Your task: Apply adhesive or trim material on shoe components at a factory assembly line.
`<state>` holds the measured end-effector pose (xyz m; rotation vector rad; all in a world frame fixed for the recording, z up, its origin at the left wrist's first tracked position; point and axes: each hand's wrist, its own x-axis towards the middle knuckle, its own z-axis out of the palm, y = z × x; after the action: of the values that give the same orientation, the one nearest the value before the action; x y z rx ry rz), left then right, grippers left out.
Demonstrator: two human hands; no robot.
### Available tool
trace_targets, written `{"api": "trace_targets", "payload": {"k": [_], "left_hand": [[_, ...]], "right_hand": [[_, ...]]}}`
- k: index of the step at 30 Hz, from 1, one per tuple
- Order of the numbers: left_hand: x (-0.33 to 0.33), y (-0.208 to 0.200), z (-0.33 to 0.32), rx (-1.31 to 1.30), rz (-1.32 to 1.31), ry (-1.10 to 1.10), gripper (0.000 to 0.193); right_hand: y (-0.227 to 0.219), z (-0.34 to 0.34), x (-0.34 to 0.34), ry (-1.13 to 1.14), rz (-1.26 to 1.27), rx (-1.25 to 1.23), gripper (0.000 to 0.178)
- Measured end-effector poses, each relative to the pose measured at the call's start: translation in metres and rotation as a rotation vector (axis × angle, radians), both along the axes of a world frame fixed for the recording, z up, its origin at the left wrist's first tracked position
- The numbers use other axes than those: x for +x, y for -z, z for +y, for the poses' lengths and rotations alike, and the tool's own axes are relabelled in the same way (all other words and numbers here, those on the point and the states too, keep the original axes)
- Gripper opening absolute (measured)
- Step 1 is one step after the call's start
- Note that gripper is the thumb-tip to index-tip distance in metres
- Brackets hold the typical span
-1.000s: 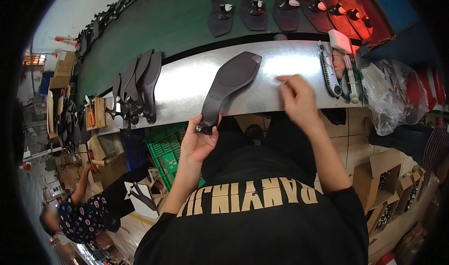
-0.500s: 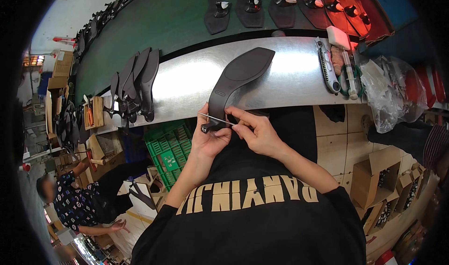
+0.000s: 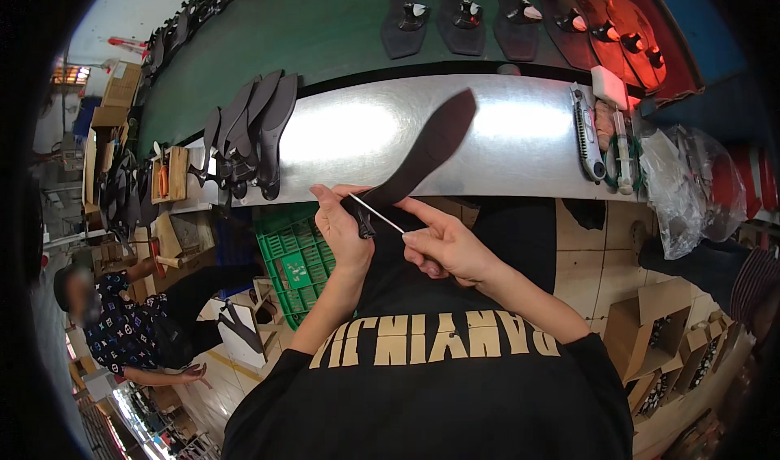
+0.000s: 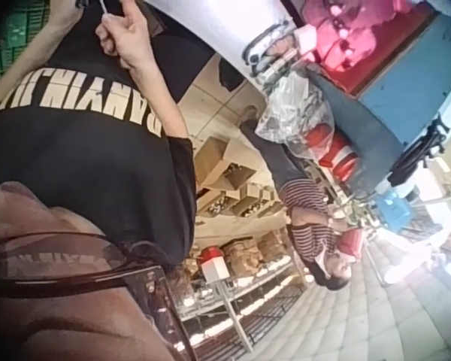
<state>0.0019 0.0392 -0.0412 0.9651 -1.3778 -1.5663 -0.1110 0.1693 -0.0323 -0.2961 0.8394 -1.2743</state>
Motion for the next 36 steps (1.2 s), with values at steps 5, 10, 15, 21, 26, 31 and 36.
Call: {"api": "trace_targets", "payload": {"k": [5,10,15,21,26,31,36], "left_hand": [[0.005,-0.006,-0.006,-0.067,-0.009,0.018,0.079],[0.010,-0.009,-0.009,-0.204,-0.075,0.034,0.093],[0.003,-0.027,-0.005,-0.017,-0.079,0.089,0.099],[0.015,-0.009,-0.018,0.377,0.249,0.161,0.086],[-0.011,-0.029,-0.010,0.969,0.420,0.062,0.061],[-0.006,0.012,-0.015,1.157,0.669,0.143,0.049],[-0.018,0.012,-0.015,1.014,0.312,0.064,0.067]], "right_hand": [[0.002,-0.004,-0.015,0.079,-0.105,-0.053,0.034],[-0.006,-0.001,-0.006,0.173,1.022,-0.233,0.014],[-0.005,-0.003,0.001,0.264,1.376,-0.401,0.010],[-0.020,-0.003,0.008,0.210,1.298,-0.501,0.011],[-0.014,-0.006,-0.001,0.366,1.400,-0.439,0.014],[-0.002,-0.010,0.008,0.329,1.443,-0.282,0.004],[0.004,-0.008,0.015,0.291,1.439,-0.258,0.008]]}}
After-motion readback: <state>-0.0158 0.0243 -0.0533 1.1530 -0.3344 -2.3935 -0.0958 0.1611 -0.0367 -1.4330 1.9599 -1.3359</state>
